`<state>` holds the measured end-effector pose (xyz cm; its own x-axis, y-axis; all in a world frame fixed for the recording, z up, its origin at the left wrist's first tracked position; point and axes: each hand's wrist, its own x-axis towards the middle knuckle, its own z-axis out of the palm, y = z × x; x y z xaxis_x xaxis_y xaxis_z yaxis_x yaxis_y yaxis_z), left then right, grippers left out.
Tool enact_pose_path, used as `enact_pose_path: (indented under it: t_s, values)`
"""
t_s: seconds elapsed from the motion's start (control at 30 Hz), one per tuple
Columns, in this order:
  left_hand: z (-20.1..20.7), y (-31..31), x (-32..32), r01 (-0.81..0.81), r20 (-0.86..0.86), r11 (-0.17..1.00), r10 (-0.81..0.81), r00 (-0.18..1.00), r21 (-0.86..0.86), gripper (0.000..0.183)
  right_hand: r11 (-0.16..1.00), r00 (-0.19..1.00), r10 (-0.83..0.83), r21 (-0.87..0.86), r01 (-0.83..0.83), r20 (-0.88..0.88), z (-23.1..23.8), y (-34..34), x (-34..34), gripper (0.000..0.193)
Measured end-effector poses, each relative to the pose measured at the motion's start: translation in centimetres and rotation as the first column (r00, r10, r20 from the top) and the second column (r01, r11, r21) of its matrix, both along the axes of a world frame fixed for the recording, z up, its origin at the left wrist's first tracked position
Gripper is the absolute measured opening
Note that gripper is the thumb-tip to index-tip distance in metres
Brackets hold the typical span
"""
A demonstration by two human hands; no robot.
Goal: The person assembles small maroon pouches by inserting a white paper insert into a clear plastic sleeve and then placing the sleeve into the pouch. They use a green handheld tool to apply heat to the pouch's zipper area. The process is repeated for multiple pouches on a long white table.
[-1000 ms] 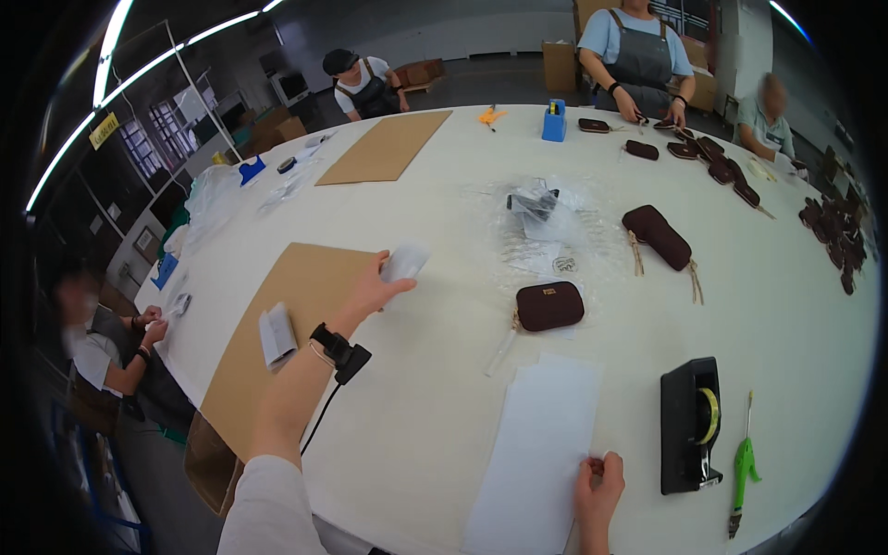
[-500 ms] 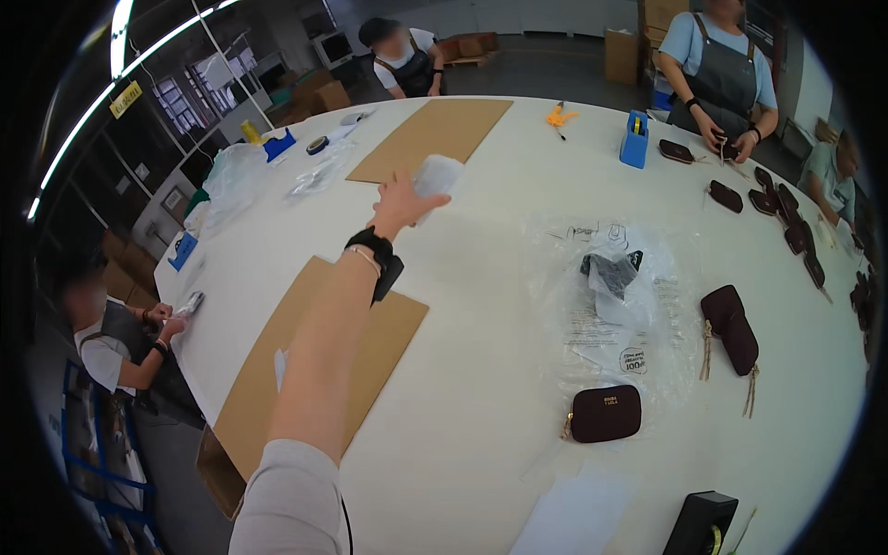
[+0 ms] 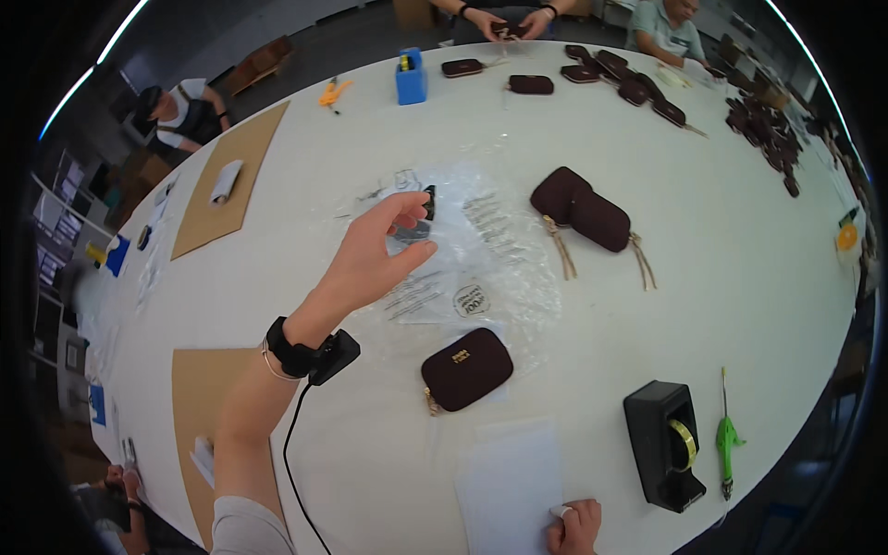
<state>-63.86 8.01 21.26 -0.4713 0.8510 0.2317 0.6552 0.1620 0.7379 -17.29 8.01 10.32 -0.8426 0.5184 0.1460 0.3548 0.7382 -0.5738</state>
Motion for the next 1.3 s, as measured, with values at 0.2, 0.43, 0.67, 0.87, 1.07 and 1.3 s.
enact_pose_path:
  t_s: [0.2, 0.43, 0.67, 0.87, 1.07, 1.3]
  values:
    - [-1.8, 17.8, 4.1, 0.21, -0.061, 0.956, -0.227, 0.972, -0.205, 0.084, 0.999, 0.997, -0.022, -0.03, 0.02, -0.071, 0.4, -0.2, -0.1, 0.021]
    - [-8.1, 25.8, 4.1, -0.081, -0.107, 0.909, 0.041, 0.993, -0.409, 0.086, 0.998, 0.988, -0.041, -0.044, 0.035, -0.152, 0.2, -0.3, -0.1, 0.014]
    - [-6.8, 25.1, 7.3, 0.1, -0.065, 0.9, -0.141, 0.988, -0.424, 0.051, 0.998, 0.979, -0.061, -0.018, 0.059, -0.193, 0.3, -0.2, -0.2, 0.011]
    - [-8.0, 20.9, 12.4, 0.293, 0.187, 0.94, -0.261, 0.947, -0.174, 0.039, 0.998, 0.989, -0.062, -0.011, 0.061, -0.137, -0.7, -0.1, 0.3, 0.017]
    - [-9.7, 15.8, 14.0, 0.07, 0.193, 0.989, -0.045, 0.98, -0.127, 0.049, 1.0, 0.979, -0.023, 0.016, 0.027, -0.203, -1.0, 0.0, 0.0, 0.017]
    - [-5.0, 1.4, 10.5, -0.038, -0.199, 0.932, -0.037, 0.979, -0.36, 0.077, 1.0, 0.957, -0.005, -0.016, 0.0, -0.291, -1.4, 0.1, 0.2, 0.016]
